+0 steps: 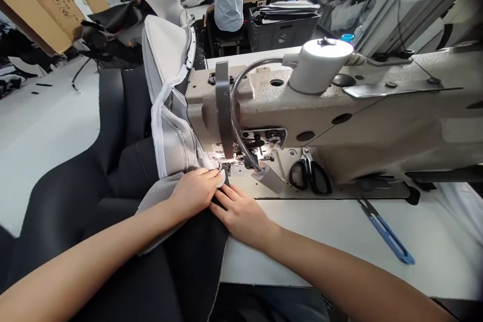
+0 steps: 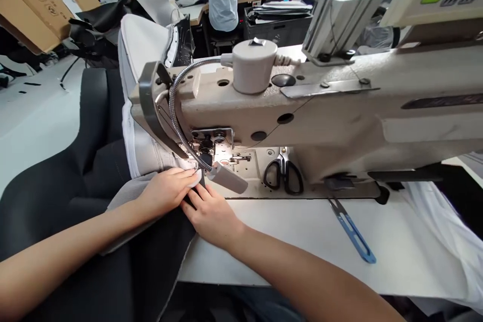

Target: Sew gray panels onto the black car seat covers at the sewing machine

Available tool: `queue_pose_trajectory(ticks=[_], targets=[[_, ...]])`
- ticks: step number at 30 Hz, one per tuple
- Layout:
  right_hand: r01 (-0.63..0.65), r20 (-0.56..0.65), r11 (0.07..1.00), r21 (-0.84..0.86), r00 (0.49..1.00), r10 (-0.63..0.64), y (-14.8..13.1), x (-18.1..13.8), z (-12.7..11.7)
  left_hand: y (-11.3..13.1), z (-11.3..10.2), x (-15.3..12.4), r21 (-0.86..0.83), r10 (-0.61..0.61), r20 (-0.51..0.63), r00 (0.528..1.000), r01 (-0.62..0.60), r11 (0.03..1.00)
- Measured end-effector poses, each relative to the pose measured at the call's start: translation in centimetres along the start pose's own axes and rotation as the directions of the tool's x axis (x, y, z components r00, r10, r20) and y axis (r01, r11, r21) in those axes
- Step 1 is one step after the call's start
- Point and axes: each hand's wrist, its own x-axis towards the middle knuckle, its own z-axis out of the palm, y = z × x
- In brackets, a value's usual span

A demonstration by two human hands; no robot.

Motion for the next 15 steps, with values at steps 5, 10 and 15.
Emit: queue_pose_trajectory(ticks=[5,10,15], targets=[[0.139,-0.077,0.986,-0.088,0.986,-0.146,1.2,-0.9,-0.6,1.2,-0.6,1.4,0.059,-0.049,0.144,0.988,0.041,0.997],[0.111,-0.152,0.988,-0.108,0.98,-0.127,1.5,-1.6,-0.5,1.5,-0.5,1.8,0.045,-0.087,0.136,0.987,0.081,0.996],[0.104,-0.176,0.991,-0.079,0.977,-0.116,1.9,-1.7,-0.9,1.7,-0.1,1.8,0.052,-0.093,0.126,0.988,0.087,0.995]])
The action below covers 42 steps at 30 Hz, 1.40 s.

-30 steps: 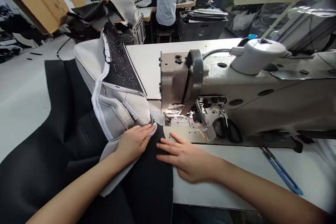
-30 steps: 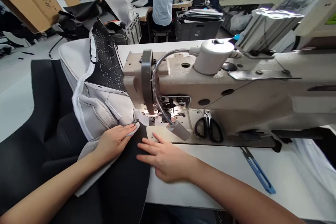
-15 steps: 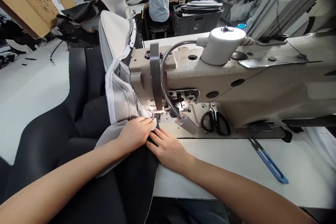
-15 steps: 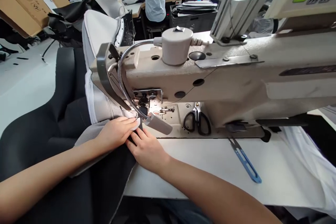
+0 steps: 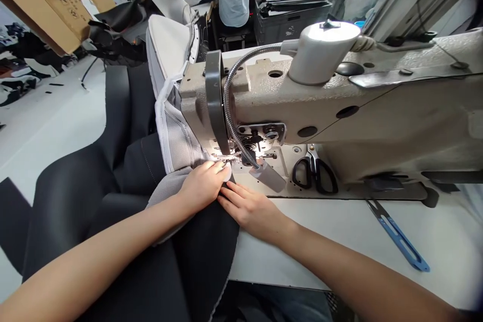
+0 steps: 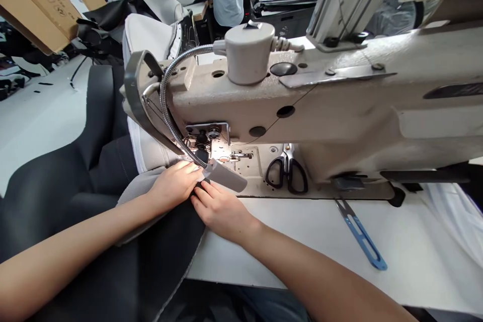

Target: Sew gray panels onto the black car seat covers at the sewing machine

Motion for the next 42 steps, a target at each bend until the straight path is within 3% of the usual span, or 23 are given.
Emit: queue_pose_trajectory(ticks=[42], targets=[[-0.052,0.023,0.995,0.091,0.999,0.05,0.78,-0.04,0.03,0.16,0.29,0.76,-0.041,-0.005,-0.062,0.998,0.003,0.999]])
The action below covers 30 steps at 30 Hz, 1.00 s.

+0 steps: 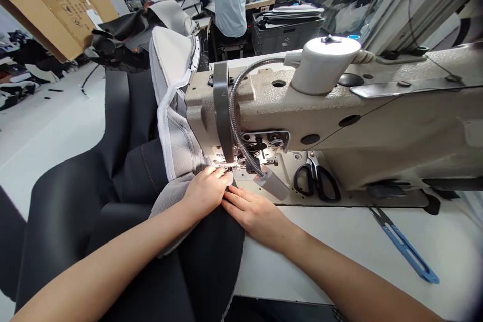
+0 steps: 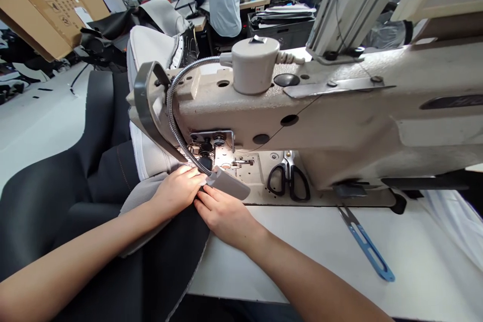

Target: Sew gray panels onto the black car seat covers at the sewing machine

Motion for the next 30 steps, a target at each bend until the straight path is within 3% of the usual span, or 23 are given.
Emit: queue_pose_trajectory(ticks=[8,18,24,30], targets=[[-0.013,-0.02,1.0,0.02,1.0,0.013,0.12,0.2,-0.27,0.13,-0.43,0.13,0.028,0.01,0.05,0.999,-0.011,1.0],[0.009,-0.01,1.0,-0.021,1.0,-0.009,-0.19,0.13,-0.13,0.06,-0.02,-0.34,0.065,0.062,0.016,0.998,-0.063,0.996],[0.031,0.002,0.999,-0.028,1.0,-0.031,0.0,0.14,-0.33,0.45,0.18,-0.45,0.051,0.032,-0.04,0.999,-0.03,0.998],[0.005,-0.002,1.0,-0.027,1.0,-0.005,0.19,0.12,0.06,0.17,-0.09,0.18,0.08,0.047,-0.017,0.999,-0.045,0.996]])
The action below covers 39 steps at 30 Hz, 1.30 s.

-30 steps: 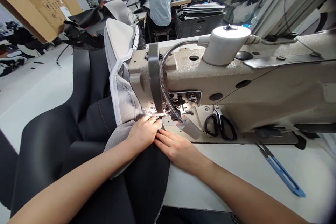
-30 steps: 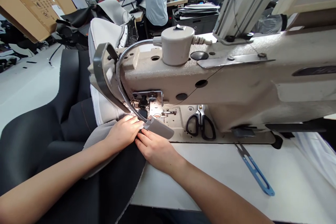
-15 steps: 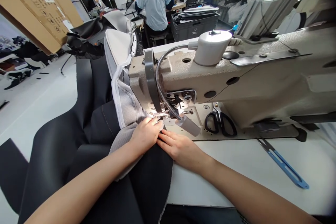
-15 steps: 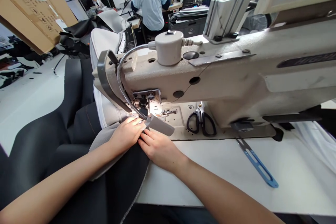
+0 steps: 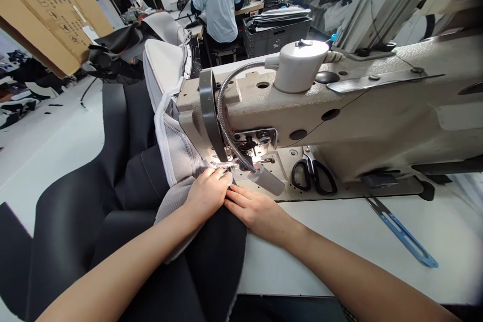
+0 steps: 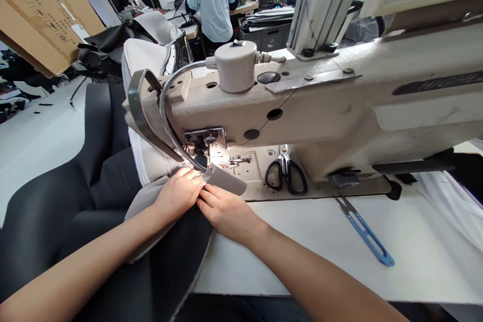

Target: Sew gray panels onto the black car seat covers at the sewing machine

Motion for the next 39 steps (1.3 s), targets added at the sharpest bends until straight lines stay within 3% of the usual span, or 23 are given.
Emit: queue_pose_trajectory(ticks=[3,5,10,13,16,18,20,22,24,28,34,39], targets=[[-0.017,0.008,1.0,0.001,1.0,0.017,0.1,-0.1,-0.1,-0.3,-0.3,0.4,0.017,0.061,0.012,0.998,-0.061,0.998],[-0.007,0.077,1.0,0.029,0.997,0.005,0.2,-0.5,-0.7,-0.2,-0.6,0.1,0.02,0.089,0.028,0.996,-0.089,0.996],[0.102,0.255,0.954,0.282,0.95,-0.177,-0.5,-1.1,-2.2,1.2,-1.9,-2.8,0.078,-0.036,0.017,0.999,0.035,0.996],[0.179,0.226,0.922,0.344,0.937,-0.266,-2.5,-0.2,-0.9,1.8,-3.3,-4.1,0.118,0.065,0.147,0.987,-0.083,0.99],[0.154,0.186,0.954,0.257,0.961,-0.205,-5.2,1.6,1.7,2.0,-4.5,-3.5,0.177,-0.007,0.288,0.958,-0.047,0.983],[0.088,0.199,0.972,0.22,0.971,-0.133,-6.5,2.5,2.9,2.1,-5.2,-2.5,0.217,-0.114,0.377,0.919,0.032,0.976],[0.038,0.209,0.973,0.227,0.974,-0.087,-7.2,2.8,3.2,2.1,-5.8,-1.7,0.232,-0.192,0.494,0.848,0.084,0.969],[0.022,0.218,0.966,0.259,0.973,-0.08,-7.5,2.6,2.9,2.0,-6.1,-1.4,0.212,-0.207,0.605,0.769,0.096,0.973],[0.019,0.223,0.962,0.271,0.971,-0.082,-7.6,2.2,2.6,1.9,-6.3,-1.4,0.138,-0.152,0.661,0.735,0.081,0.987],[0.007,0.234,0.965,0.262,0.97,-0.071,-7.8,2.1,3.2,1.3,-5.9,-1.5,0.009,-0.058,0.651,0.757,0.069,0.998],[-0.054,0.362,0.952,0.301,0.93,-0.061,-7.4,2.7,3.6,0.9,-5.6,-1.0,-0.046,-0.076,0.629,0.774,0.134,0.99],[0.049,0.266,0.942,0.333,0.953,-0.144,-7.6,2.4,3.5,0.9,-5.8,-0.9,-0.059,-0.071,0.648,0.759,0.142,0.988]])
